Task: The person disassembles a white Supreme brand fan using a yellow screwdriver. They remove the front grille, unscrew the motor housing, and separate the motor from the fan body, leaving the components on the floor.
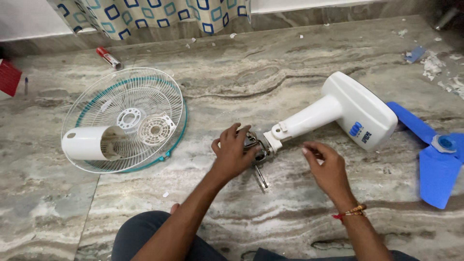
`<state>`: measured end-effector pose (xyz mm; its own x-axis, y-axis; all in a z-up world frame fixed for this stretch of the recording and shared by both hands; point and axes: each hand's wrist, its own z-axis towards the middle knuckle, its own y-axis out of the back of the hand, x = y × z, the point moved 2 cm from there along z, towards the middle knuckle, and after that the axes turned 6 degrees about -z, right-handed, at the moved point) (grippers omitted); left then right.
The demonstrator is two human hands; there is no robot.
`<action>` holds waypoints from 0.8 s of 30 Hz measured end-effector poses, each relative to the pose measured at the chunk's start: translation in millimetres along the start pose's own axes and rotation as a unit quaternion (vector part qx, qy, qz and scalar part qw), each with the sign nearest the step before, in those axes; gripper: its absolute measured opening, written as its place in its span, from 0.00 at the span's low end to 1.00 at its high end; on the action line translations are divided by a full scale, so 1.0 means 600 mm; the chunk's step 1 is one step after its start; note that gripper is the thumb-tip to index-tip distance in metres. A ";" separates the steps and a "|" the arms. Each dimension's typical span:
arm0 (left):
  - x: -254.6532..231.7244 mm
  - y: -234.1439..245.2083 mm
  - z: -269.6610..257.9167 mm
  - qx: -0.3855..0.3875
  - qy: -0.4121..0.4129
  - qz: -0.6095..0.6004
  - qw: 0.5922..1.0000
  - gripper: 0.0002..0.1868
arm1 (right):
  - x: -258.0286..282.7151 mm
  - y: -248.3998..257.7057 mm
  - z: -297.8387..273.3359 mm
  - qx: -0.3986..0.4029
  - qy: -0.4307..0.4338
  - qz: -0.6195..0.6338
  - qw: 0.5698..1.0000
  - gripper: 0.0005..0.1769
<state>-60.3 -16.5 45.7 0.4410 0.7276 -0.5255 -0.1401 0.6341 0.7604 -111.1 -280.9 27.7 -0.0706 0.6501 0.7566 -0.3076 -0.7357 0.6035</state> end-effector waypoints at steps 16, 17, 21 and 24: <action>-0.027 -0.049 -0.049 0.393 0.205 0.047 0.895 0.33 | -0.103 0.168 0.035 -0.228 0.008 -0.138 0.964 0.37; -0.025 -0.055 -0.049 0.389 0.214 0.026 0.896 0.33 | -0.109 0.162 0.042 -0.211 -0.007 -0.125 0.970 0.41; -0.024 -0.079 -0.044 0.284 0.140 0.042 0.948 0.27 | -0.120 0.143 0.047 -0.192 -0.004 -0.067 0.979 0.50; -0.011 -0.088 -0.044 0.339 0.223 0.011 0.914 0.22 | -0.124 0.149 0.052 -0.190 -0.044 -0.049 0.980 0.48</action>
<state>-79.4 -48.1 -1.2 0.0178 0.8686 -0.4951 0.5030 0.4202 0.7553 -104.0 -400.7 33.4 0.0528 0.6827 0.7288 -0.6406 -0.5367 0.5492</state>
